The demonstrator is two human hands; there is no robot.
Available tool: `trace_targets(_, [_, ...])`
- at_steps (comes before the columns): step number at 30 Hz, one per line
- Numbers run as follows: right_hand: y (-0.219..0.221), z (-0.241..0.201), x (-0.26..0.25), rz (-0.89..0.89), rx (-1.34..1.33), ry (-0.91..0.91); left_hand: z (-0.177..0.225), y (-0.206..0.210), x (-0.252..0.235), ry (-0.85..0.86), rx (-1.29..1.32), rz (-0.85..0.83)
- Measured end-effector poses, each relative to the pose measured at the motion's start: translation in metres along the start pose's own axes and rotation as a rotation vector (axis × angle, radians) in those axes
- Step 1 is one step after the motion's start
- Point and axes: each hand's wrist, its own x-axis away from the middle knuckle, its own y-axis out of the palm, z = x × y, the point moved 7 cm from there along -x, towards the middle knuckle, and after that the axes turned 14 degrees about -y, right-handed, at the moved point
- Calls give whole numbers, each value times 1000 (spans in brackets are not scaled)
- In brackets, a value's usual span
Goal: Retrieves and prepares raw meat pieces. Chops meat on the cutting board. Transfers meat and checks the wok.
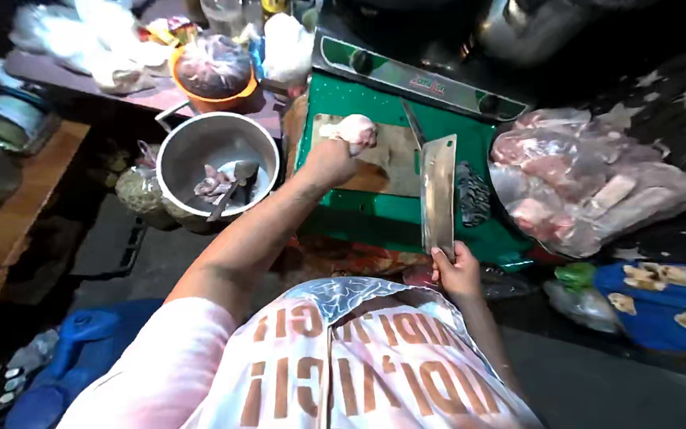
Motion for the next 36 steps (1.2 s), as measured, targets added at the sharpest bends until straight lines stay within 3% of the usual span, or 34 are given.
trace_targets(4, [-41, 18, -19, 70, -13, -1, 59, 89, -63, 39, -255, -87])
trace_targets(8, [-69, 32, -53, 66, 0, -17, 61, 122, -83, 19, -221, -124])
trace_targets(13, [-73, 40, -92, -7, -32, -46, 27, 80, -70, 117, 100, 11])
trace_targets(17, [-60, 42, -112, -55, -63, -19, 63, 46, -69, 286, 296, 117])
trace_targets(19, [-53, 39, -116, -67, -83, -18, 97, 41, -84, 371, 414, -1])
trace_targets(21, [-47, 37, -112, -73, -88, -51, 125, 48, -98, 336, 459, -275])
trace_targets(23, [-44, 33, -103, -70, -84, -70, 136, 57, -114, 291, 200, -341])
trace_targets(26, [-44, 30, -84, -14, -93, 6, 128, 77, -138, 339, -373, -212])
trace_targets(30, [-40, 26, -62, 79, -111, 54, 121, 91, -141, 463, -773, -135])
trace_targets(33, [-31, 19, -54, 112, -117, 59, 111, 76, -117, 430, -830, -167])
trace_targets(36, [-13, 8, -56, 89, -130, -11, 77, 45, -93, 288, -570, -128])
